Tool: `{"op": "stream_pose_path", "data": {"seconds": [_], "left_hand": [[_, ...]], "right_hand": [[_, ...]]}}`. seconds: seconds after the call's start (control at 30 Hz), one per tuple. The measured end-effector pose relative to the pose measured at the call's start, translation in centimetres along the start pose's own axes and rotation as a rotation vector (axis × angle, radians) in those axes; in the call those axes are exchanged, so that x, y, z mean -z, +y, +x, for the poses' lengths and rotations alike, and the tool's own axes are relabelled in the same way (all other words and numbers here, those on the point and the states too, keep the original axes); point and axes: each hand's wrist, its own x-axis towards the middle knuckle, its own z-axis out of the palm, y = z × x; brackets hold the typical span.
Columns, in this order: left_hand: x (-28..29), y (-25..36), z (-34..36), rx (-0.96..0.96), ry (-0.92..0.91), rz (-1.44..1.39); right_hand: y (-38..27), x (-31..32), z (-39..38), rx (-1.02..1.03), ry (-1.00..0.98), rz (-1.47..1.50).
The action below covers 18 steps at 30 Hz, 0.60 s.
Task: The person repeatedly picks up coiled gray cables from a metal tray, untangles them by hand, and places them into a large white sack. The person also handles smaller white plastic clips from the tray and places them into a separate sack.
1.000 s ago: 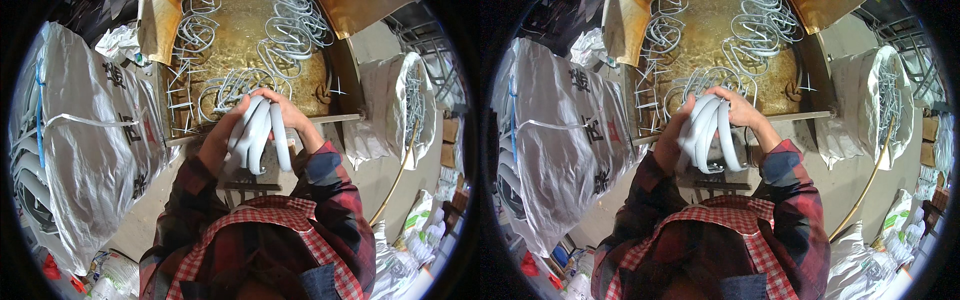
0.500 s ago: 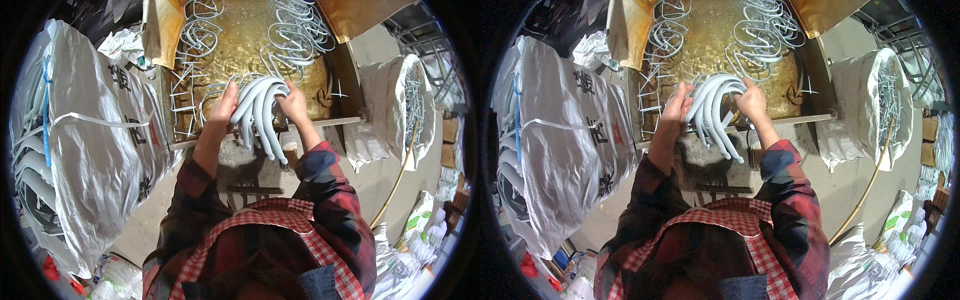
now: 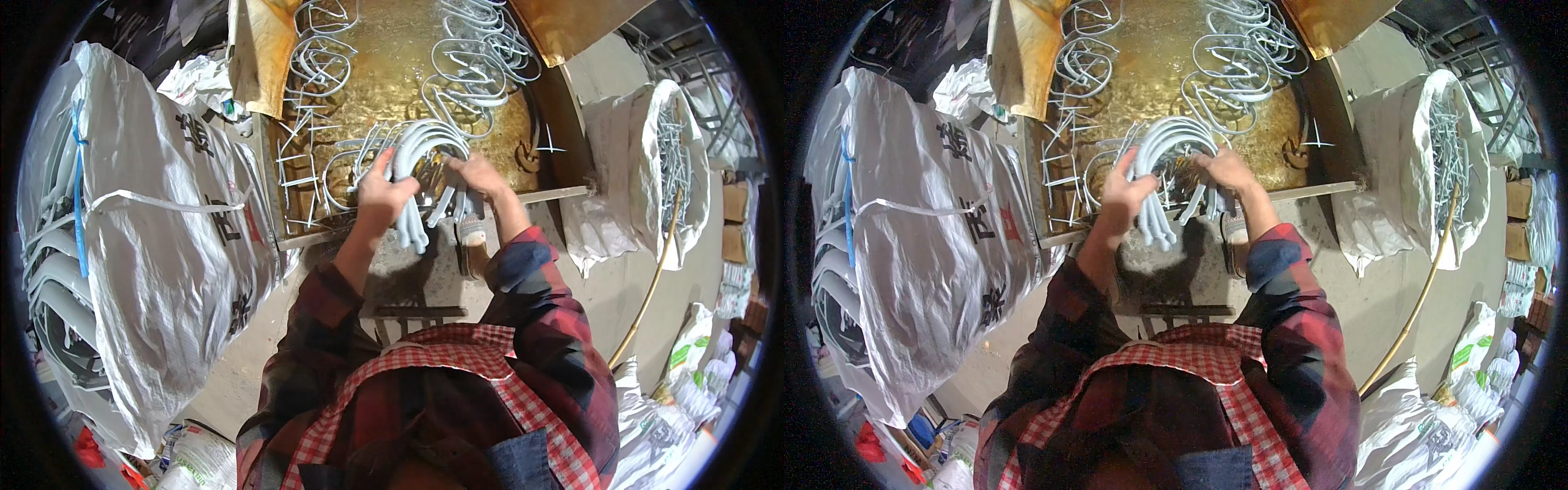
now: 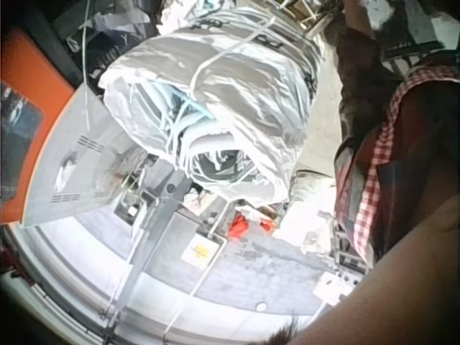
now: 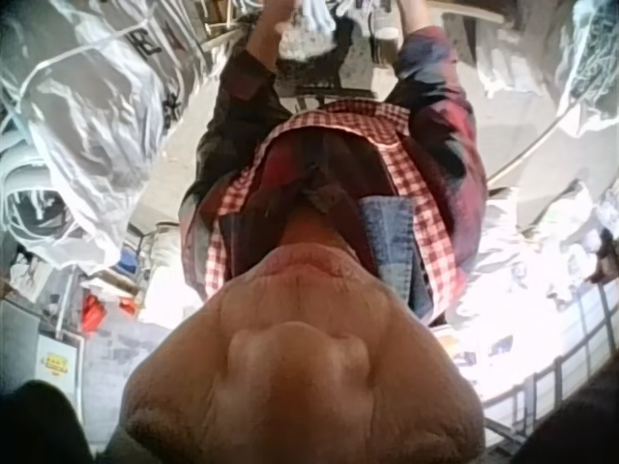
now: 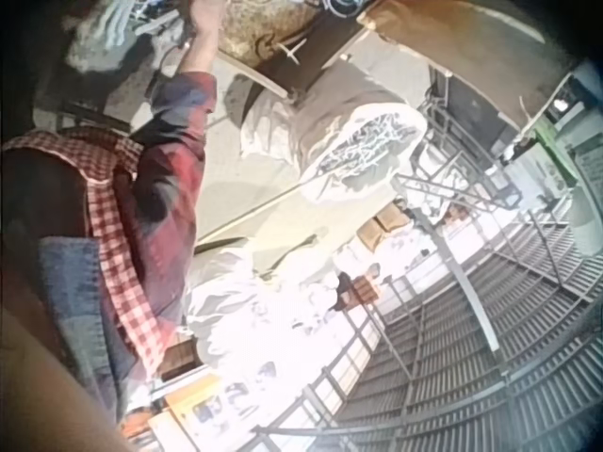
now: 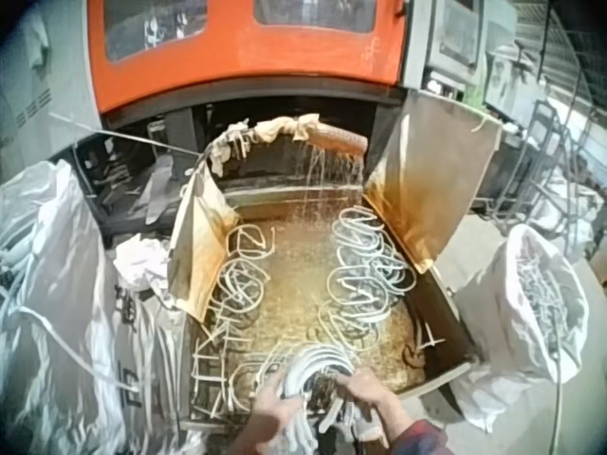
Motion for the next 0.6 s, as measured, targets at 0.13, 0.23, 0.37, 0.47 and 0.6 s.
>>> {"op": "stream_pose_path", "data": {"seconds": [0.13,0.23,0.37,0.47,0.6], "left_hand": [[2.4,3.1,0.6,0.164,-0.055,-0.283],[3.0,2.8,0.1,0.158,-0.113,-0.406],[2.0,3.7,-3.4,0.156,-0.118,-0.497],[1.5,5.4,-6.8,0.021,-0.162,-0.308],[2.7,7.8,-11.4,-0.212,-0.255,-0.181]], "right_hand": [[-0.3,0.1,-2.5,0.112,-0.309,0.395],[-0.7,0.3,-4.4,0.123,-0.33,0.641],[-0.6,-0.7,-8.6,0.219,-0.291,1.009],[-0.8,-0.5,-12.2,0.383,0.016,0.862],[-3.1,-1.5,-16.1,0.747,0.152,0.847]]}}
